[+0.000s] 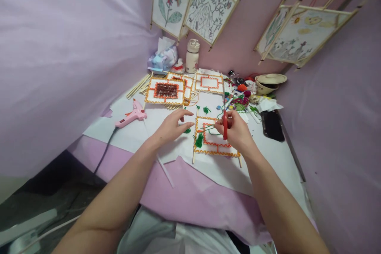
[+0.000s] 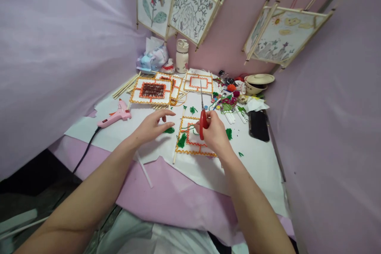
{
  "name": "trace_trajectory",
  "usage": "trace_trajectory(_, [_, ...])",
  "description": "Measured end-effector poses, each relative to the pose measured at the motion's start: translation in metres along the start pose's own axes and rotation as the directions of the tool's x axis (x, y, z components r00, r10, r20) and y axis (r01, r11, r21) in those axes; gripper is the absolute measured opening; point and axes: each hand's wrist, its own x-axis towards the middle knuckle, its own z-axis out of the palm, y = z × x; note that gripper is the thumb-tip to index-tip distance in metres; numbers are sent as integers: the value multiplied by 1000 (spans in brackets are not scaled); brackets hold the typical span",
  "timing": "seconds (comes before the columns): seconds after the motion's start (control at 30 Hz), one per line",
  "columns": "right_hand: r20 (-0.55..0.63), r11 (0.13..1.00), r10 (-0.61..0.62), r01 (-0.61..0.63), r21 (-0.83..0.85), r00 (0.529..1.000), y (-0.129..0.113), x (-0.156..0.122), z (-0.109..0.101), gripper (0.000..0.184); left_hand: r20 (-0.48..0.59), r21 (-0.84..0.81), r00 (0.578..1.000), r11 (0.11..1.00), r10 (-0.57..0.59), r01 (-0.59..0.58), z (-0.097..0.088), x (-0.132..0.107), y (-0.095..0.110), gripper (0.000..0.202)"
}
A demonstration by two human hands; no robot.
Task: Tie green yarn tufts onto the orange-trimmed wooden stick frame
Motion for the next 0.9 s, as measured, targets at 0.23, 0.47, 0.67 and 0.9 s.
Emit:
trace_trajectory(0.23, [137,999,15,-9,-43,990,2,-26,-25,27,517,-402,847,839,-123,368,40,3,54,34])
trace_trajectory(0.47, [200,999,51,-54,9,979,17,-26,-25,24,606,-460,763,683,-225,567,62,0,41,19])
trace_trajectory(0.67, [202,988,32,-62,144,979,25,-26,-21,27,639,-477,743,654,-201,587,63,-3,42,22])
trace_trajectory(0.9, [217,993,30,-53,102,976,24,-29,-21,26,667,-560,693,431,-272,708,61,-6,46,38])
